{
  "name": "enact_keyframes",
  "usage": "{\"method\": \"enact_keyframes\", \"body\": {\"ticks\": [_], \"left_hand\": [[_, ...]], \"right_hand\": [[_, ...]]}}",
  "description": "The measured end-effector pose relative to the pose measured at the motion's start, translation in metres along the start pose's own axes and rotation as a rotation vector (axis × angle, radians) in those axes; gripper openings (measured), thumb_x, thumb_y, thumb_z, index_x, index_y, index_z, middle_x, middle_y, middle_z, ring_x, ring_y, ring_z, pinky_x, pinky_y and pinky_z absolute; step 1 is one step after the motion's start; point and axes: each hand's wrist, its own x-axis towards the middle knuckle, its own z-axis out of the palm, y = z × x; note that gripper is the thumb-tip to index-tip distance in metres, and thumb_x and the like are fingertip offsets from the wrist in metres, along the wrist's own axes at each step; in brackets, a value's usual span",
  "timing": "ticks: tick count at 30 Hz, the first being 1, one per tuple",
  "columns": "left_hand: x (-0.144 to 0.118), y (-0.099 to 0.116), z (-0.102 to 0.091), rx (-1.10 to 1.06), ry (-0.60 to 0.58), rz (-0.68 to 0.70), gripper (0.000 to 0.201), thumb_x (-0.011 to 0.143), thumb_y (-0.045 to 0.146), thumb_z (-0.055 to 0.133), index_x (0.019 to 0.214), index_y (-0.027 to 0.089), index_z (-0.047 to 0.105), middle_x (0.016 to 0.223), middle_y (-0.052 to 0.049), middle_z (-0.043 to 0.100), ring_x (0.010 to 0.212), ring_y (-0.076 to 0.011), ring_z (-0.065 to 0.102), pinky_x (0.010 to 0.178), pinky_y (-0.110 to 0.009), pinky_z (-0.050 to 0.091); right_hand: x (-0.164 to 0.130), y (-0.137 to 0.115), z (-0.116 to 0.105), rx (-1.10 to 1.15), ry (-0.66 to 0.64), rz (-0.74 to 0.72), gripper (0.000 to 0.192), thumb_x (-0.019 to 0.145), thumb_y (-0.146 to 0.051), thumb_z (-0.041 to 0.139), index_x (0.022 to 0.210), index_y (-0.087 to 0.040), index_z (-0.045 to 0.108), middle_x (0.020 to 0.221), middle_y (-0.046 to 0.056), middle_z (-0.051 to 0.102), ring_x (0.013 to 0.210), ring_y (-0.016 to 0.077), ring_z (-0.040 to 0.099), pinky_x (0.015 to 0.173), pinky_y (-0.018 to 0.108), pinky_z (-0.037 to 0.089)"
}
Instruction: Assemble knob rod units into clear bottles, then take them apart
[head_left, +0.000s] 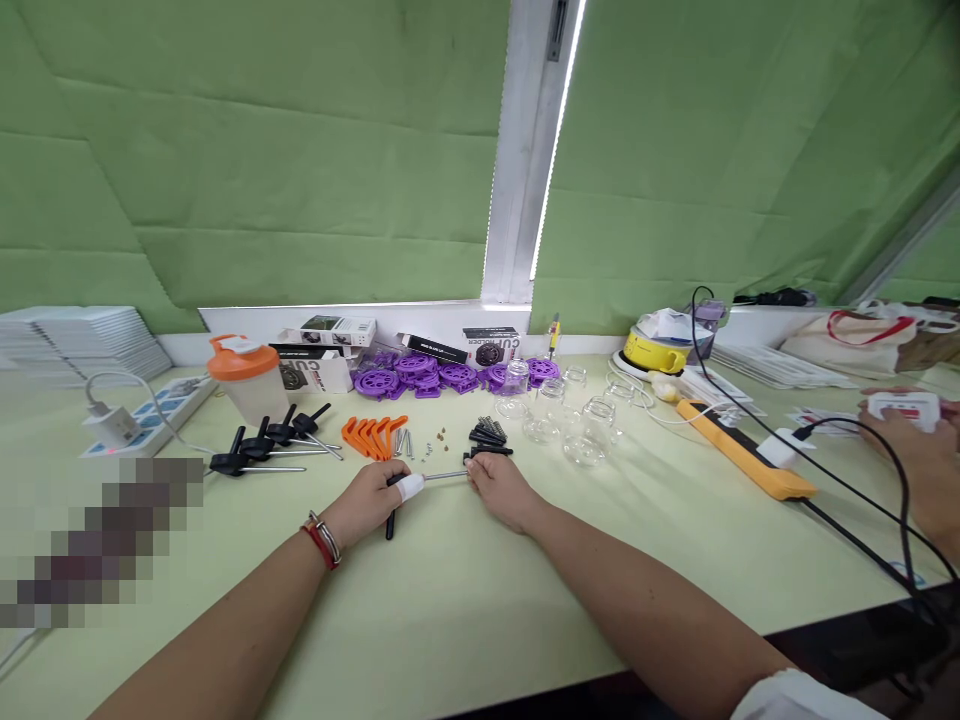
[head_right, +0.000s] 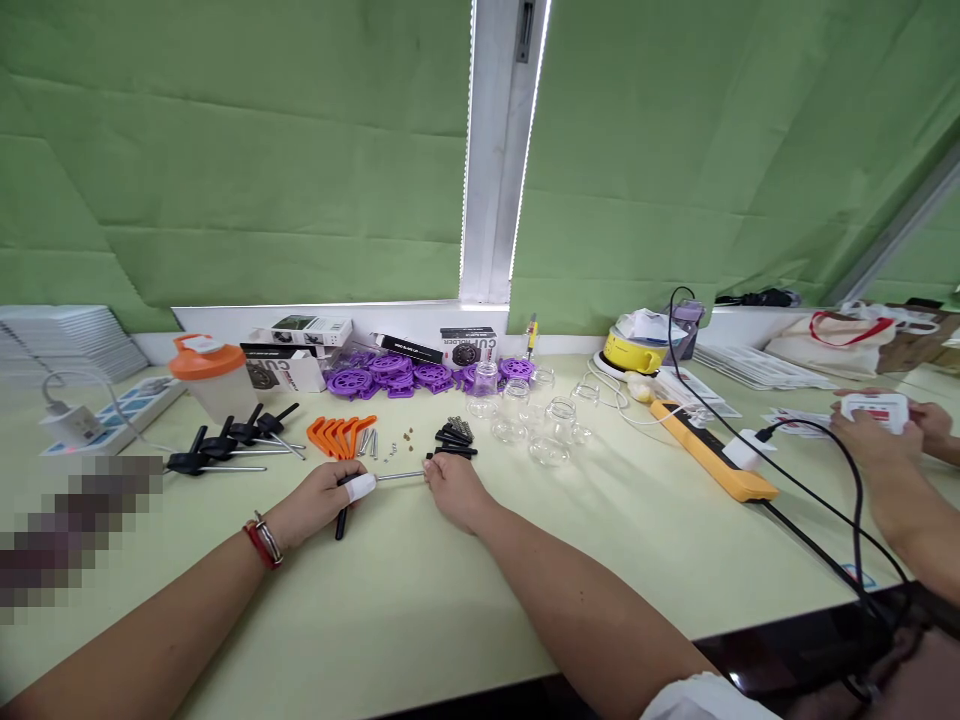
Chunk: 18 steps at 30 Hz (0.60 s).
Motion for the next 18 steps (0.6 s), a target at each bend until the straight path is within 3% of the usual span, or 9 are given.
{"method": "enact_keyframes", "body": {"ticks": [7,10,13,18], "left_hand": [[0.0,0.0006,-0.0007,0.007,0.003,0.002,0.044,0.072,0.061,0.054,0.066,0.018,0.051,0.057,0.004,0.043,0.053,-0.0119,0.038,0.049,-0.024,0.03],[-0.0002,0.0003,-0.0014,-0.01,-0.001,-0.012,0.042,0.073,0.06,0.054,0.067,0.018,0.051,0.058,0.004,0.042,0.054,-0.0116,0.037,0.05,-0.024,0.031],[0.0001,-0.0007,-0.0018,-0.017,0.002,-0.01,0.041,0.073,0.058,0.055,0.066,0.018,0.051,0.058,0.004,0.041,0.054,-0.0117,0.037,0.05,-0.023,0.03],[0.0013,-0.0028,-0.0016,-0.011,-0.007,-0.009,0.04,0.074,0.057,0.055,0.067,0.018,0.051,0.058,0.004,0.042,0.054,-0.0117,0.037,0.05,-0.023,0.03]], "right_hand": [[-0.0006,-0.0027,0.0002,0.106,0.006,0.07,0.037,0.087,-0.047,0.045,0.065,-0.018,0.049,0.06,-0.001,0.048,0.051,0.0098,0.039,0.049,0.023,0.031],[-0.0034,-0.0065,-0.0031,0.288,-0.048,0.167,0.028,0.085,-0.046,0.046,0.08,-0.019,0.052,0.066,-0.002,0.049,0.047,0.0081,0.038,0.043,0.022,0.03],[-0.0062,-0.0092,-0.0072,0.41,-0.091,0.165,0.021,0.078,-0.036,0.057,0.092,-0.022,0.05,0.071,-0.004,0.049,0.048,0.0073,0.04,0.04,0.019,0.03],[-0.0059,-0.0075,-0.0073,0.416,-0.086,0.127,0.014,0.074,-0.028,0.059,0.082,-0.021,0.049,0.062,-0.006,0.045,0.047,0.0071,0.038,0.038,0.018,0.029]]}}
